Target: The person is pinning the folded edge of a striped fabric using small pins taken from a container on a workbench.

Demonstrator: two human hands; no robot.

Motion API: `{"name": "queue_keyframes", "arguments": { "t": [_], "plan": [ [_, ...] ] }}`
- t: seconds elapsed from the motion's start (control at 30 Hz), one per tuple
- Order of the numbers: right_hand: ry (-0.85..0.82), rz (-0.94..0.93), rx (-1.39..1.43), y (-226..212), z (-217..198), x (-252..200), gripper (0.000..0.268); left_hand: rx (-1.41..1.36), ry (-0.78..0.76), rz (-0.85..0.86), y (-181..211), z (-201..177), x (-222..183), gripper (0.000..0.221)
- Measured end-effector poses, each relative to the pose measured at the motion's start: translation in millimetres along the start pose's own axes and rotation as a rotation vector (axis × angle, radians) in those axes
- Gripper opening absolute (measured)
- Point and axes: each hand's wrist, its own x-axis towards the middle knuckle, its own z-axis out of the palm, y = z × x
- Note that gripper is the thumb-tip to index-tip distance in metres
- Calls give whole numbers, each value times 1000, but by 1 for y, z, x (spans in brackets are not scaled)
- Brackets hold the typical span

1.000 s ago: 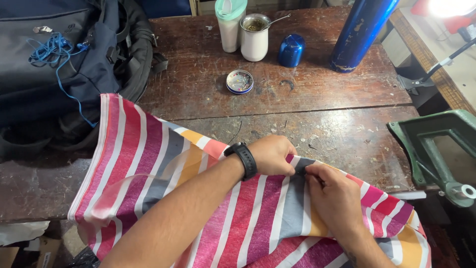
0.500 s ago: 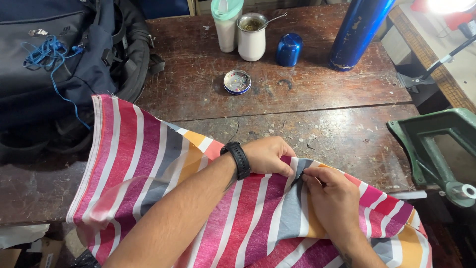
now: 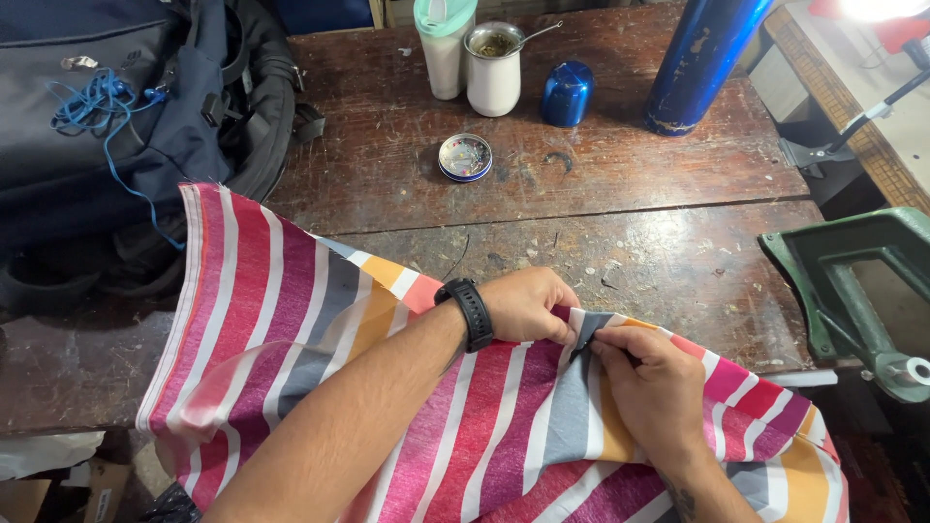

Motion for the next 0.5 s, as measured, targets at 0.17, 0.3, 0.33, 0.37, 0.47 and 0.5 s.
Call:
{"name": "queue_keyframes", "arguments": {
  "t": [0.17, 0.3, 0.33, 0.37, 0.47, 0.5],
  "plan": [
    [20, -26, 15, 6, 3, -2, 13, 8, -26, -12, -1, 0, 5, 6],
    [-4, -64, 44, 8, 4, -6, 14, 35, -41, 31, -9, 2, 14, 7],
    [-12, -59, 46, 7, 4, -6, 14, 48, -40, 33, -9, 1, 15, 8],
    [-8, -58, 46, 7, 9, -6, 14, 50, -42, 35, -17, 1, 15, 8],
    [25, -1, 51, 5, 14, -6, 8, 159, -64, 299, -23, 1, 19, 9],
    [8, -118, 138, 2, 17, -4, 15, 178, -71, 293, -21, -2, 15, 8]
  ]
}}
